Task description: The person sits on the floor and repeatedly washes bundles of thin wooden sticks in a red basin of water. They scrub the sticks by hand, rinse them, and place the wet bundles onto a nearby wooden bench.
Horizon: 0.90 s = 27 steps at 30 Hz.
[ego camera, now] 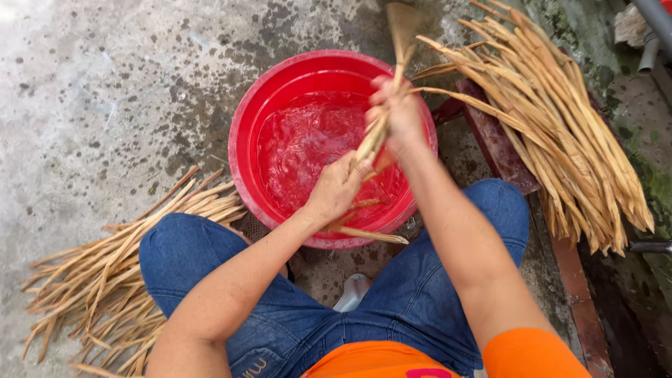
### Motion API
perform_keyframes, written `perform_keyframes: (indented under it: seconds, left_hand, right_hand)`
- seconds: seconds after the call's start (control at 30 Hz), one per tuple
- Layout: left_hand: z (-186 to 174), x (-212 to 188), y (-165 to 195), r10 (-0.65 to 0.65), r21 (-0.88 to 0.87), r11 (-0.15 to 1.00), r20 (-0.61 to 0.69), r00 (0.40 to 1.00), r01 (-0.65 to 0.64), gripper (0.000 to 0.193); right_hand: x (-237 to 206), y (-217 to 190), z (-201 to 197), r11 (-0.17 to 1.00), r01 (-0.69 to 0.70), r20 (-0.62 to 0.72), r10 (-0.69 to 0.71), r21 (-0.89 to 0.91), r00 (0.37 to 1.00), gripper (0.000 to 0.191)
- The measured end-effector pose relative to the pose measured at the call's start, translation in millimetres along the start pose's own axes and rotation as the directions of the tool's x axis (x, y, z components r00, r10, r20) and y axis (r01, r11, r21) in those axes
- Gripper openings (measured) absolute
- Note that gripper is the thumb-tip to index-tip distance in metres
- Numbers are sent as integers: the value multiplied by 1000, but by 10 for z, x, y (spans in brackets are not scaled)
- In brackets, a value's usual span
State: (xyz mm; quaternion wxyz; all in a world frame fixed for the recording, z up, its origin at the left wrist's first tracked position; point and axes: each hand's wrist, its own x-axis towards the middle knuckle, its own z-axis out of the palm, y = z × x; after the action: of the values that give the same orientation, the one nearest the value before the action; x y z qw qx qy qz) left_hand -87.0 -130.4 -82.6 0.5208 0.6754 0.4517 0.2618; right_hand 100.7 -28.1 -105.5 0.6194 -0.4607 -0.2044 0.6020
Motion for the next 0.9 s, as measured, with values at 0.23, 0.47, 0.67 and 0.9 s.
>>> perform_keyframes:
  seconds: [0.23,0.47,0.67,0.9]
  left_hand:
    - [-423,-198,128,-97,-359,930,-33,995,79,29]
    - [-501,154,77,-190,-452,884,-113,975,120,28]
    - [-47,132,141,-361,-88,925,102,927,369,47]
    - [-85,136,232,90,-282,954,-40,995,-97,35]
  right_hand:
    - [196,-836,-609,930,346,-177,-322,123,930,57]
    - [-728,108,339,935,-60,372,197,-349,907,56]
    - [-636,212,341,973,-50,162,88,-225,983,26]
    - [-604,-390,250,993,0,371,-46,122,927,40]
